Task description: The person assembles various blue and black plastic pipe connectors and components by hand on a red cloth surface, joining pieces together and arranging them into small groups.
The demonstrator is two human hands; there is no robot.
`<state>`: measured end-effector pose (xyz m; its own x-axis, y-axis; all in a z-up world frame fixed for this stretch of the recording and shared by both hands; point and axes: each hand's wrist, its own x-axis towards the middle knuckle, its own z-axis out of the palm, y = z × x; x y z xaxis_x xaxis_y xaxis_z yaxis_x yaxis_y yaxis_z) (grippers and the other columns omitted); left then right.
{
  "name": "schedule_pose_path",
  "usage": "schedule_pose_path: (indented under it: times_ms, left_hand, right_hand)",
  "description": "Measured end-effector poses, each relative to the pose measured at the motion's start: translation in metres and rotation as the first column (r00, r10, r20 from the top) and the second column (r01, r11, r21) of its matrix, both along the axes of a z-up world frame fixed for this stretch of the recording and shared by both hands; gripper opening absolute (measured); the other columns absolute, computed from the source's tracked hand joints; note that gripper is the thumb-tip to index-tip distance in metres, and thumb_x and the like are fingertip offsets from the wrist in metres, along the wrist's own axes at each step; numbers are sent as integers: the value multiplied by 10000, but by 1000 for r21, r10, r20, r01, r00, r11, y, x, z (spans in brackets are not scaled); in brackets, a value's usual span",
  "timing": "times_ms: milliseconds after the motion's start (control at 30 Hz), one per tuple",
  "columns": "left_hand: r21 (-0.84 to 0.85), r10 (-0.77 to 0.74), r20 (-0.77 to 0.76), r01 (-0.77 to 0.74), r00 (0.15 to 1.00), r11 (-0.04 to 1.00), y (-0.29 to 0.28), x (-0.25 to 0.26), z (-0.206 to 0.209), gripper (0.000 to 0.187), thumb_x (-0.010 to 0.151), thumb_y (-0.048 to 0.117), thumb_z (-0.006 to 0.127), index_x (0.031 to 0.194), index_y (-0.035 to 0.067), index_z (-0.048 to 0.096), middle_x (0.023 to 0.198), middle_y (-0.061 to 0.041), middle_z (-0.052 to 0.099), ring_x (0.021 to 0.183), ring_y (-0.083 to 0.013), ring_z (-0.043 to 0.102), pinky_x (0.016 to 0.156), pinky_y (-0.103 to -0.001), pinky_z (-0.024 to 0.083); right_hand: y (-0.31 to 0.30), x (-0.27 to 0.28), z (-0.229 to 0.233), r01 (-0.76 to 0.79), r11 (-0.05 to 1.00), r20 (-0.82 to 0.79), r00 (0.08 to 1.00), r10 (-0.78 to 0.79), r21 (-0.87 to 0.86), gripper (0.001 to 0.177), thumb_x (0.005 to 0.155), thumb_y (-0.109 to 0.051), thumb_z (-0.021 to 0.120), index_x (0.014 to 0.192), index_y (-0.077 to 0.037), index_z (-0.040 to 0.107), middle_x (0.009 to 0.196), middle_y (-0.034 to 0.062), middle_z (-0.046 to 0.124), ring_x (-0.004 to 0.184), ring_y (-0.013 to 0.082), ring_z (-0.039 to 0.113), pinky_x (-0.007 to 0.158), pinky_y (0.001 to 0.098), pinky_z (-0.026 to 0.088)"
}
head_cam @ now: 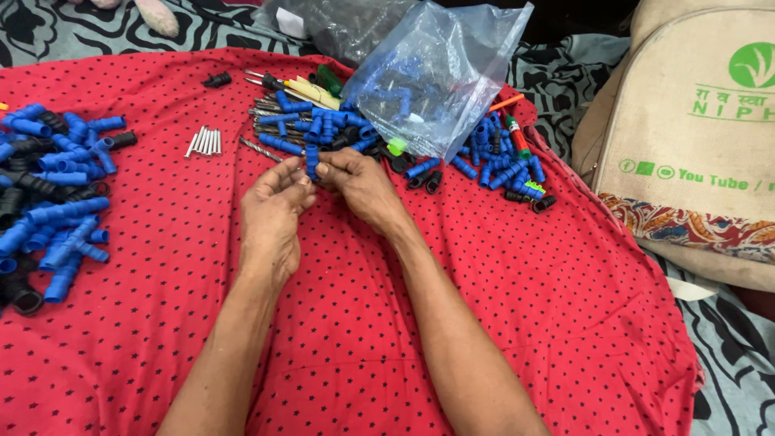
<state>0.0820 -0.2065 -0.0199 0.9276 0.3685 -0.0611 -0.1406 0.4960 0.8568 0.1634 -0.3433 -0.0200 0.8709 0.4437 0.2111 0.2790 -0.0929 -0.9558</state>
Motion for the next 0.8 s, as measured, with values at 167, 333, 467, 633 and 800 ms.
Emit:
schedule_pose_path:
  times_ms: [167,333,467,633,800]
  left_hand:
    - [13,-9,44,9,999,1000,-4,-5,8,332,926,-38,623,1256,-21,653,1055,-39,705,862,-90,668,762,-222,561]
    - [72,48,104,-56,993,996,-4,-7,11,207,913,-10,705,1121,-14,703,940,-40,709,752,-88,639,687,-235,540]
    - [43,21,60,-23,998,999,0,-12,20,115,966,74,700,1017,-29,715,836,-55,714,644,-109,625,621,-238,530]
    - [-82,-41,-27,39,999,996,3,-14,22,124,963,124,718,992,4,706,779,-51,694,589,-114,625,530,-247,514]
    - [17,-16,46,16,999,1000,-1,-10,16,135,950,81,723,1035,-24,723,828,-33,715,624,-96,609,569,-233,506]
  right_hand:
    - [2,-6,6,-73,992,-202,975,93,107,270,976,-148,628,1207,-26,700,941,21,739,780,105,698,707,267,567]
    - [1,-15,19,-83,983,-168,980,111,164,177,994,-108,654,1104,20,708,892,60,711,716,116,656,667,268,557]
    - [-6,-22,29,-104,938,-258,946,196,330,164,983,-108,649,1099,-15,717,932,42,722,723,94,646,693,251,564]
    - [-4,-22,29,-130,935,-246,944,218,331,150,959,-90,650,1077,-26,716,911,18,709,706,81,629,671,239,541]
    - [1,-24,29,-91,969,-249,957,148,229,121,981,-127,657,1055,-37,689,846,-20,662,642,63,573,554,233,474]
